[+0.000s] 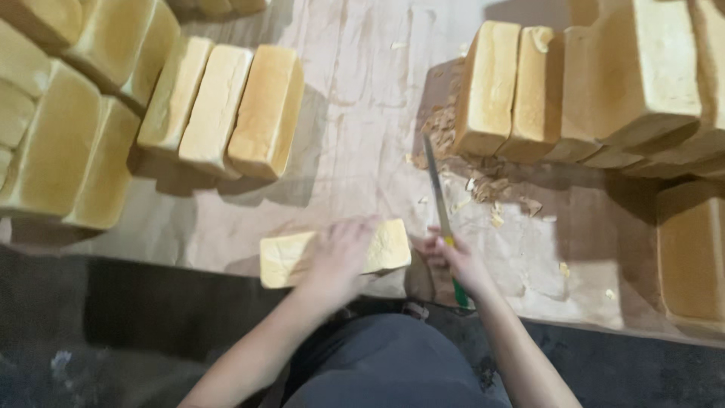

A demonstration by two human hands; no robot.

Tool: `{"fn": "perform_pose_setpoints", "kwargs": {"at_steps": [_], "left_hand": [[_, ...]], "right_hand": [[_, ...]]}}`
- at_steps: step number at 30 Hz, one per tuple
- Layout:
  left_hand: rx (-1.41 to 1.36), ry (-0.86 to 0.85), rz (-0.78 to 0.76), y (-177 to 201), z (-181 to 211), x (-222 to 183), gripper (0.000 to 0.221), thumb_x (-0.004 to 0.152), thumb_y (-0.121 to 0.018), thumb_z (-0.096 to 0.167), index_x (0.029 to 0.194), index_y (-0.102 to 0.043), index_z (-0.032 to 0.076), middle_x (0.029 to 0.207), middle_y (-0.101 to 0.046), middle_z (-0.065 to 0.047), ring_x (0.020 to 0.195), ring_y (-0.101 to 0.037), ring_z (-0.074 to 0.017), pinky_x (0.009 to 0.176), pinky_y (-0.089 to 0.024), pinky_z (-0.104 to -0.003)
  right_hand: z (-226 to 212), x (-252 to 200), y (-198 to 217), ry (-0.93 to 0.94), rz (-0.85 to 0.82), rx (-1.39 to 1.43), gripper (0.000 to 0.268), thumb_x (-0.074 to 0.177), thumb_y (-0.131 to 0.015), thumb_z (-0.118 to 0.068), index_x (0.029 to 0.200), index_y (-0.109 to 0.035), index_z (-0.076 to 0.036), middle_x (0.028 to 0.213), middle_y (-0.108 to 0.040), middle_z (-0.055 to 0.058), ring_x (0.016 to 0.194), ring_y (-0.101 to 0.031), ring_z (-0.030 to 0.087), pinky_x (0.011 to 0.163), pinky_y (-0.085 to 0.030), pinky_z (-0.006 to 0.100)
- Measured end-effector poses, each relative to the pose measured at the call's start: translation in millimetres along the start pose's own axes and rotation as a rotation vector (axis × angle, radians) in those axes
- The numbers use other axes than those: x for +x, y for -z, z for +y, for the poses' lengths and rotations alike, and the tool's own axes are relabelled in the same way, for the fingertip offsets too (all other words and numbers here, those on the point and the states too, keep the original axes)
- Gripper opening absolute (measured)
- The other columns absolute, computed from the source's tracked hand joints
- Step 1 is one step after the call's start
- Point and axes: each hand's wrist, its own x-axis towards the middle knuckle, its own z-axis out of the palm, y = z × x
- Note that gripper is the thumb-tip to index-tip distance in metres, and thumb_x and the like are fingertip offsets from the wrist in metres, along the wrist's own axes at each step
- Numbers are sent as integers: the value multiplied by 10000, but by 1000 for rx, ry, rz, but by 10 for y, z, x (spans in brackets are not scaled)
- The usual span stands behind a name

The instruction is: The person scrapes the surface of several bread loaves with a knife, moving them individually from a stack to the center of a paper-covered table.

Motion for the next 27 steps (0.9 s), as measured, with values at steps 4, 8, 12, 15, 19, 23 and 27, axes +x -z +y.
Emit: {"fn": "perform_pose_setpoints", "kwargs": {"at_steps": [4, 8, 12, 15, 19, 23, 27], "left_hand": [[97, 316, -23, 282, -602, -463, 1225, 410, -1034, 282, 1487, -479, 100, 1439, -523, -164, 1343, -433, -366, 1096, -295, -552], [-454, 603, 11, 376, -946, -726, 981, 482, -954, 269, 1348, -513, 133, 1297, -650, -65, 1253, -620, -207, 1083, -496, -370], [-379, 230, 320, 669, -766, -649, 920, 504, -970, 320, 1305, -566, 115, 1308, -647, -99, 1283, -582, -281, 1104, -457, -430], [-248, -120, 345, 885, -491, -436, 969, 543, -966, 427, 1363, -556, 113, 1260, -636, -127, 1269, -550, -338, 1132, -413, -488], [-278, -218, 143, 821, -151, 23, 1084, 645, -943, 401, 1532, -407, 84, 1447, -518, -194, 1380, -459, -419, 1151, -351, -533], [-700, -65, 1, 729, -153, 105, 1206, 612, -928, 382, 1609, -303, 122, 1460, -470, -172, 1412, -472, -368, 1172, -395, -457], [-647, 62, -44, 427, -163, 119, 1104, 586, -961, 411, 1498, -417, 111, 1466, -523, -139, 1393, -513, -304, 1135, -421, -395]], "right_hand": [[-269, -9, -109, -8, -28, -31, 444, 1022, -494, -211, 1431, -533, -44, 1207, -702, 112, 1079, -712, 197, 886, -592, 339], [-237, 338, -207, -24, -76, 32, 447, 1012, -551, -184, 1439, -551, -52, 1264, -693, 86, 1119, -678, 176, 915, -552, 314], [-645, 508, -191, 82, 246, -241, 474, 1002, -551, -217, 1468, -563, -129, 1208, -692, 26, 863, -633, 125, 775, -546, 279], [-1034, -24, -35, 182, 258, -306, 446, 1030, -543, -205, 1466, -588, -122, 1065, -664, 29, 808, -603, 126, 719, -517, 279], [-1473, -894, 89, 476, 117, -730, 403, 1020, -583, -169, 1415, -637, -115, 918, -653, 31, 785, -601, 124, 699, -501, 287], [-1769, -1258, -117, 676, 10, -997, 426, 833, -726, -148, 1258, -713, -184, 943, -725, 16, 772, -680, 105, 634, -571, 262], [-1853, -1381, -356, 712, 12, -1195, 422, 768, -775, -134, 1181, -761, -218, 802, -658, 44, 677, -624, 179, 587, -503, 327]]}}
